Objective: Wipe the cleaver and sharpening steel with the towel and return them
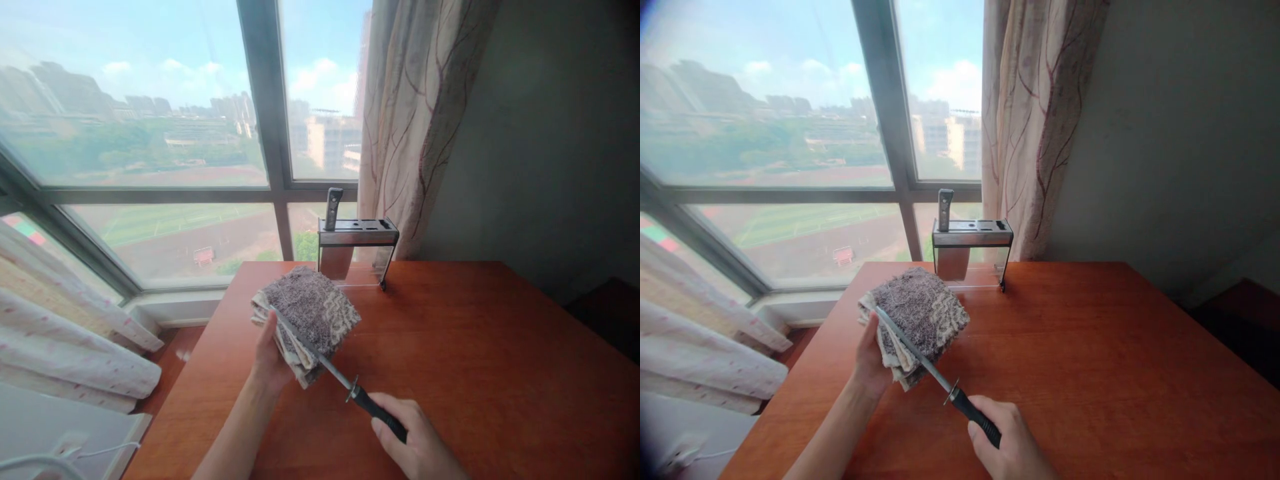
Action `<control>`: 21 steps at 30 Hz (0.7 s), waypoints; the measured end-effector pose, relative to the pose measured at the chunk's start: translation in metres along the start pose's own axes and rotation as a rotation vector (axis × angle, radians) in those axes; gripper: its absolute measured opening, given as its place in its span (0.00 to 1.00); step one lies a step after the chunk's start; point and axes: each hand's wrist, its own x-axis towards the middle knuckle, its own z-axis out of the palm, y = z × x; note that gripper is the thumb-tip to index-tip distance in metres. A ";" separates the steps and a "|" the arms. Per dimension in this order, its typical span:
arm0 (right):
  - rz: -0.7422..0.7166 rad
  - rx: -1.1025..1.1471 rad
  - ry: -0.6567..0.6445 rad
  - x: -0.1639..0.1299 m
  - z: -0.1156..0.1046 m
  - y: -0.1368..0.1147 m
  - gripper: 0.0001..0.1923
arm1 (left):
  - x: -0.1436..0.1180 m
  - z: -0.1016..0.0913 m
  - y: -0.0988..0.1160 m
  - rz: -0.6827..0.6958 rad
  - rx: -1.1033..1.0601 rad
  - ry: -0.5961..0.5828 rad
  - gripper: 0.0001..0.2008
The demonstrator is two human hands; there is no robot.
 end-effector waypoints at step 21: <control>0.223 0.413 0.022 0.014 0.028 0.011 0.25 | 0.002 0.008 -0.019 0.007 0.068 0.279 0.18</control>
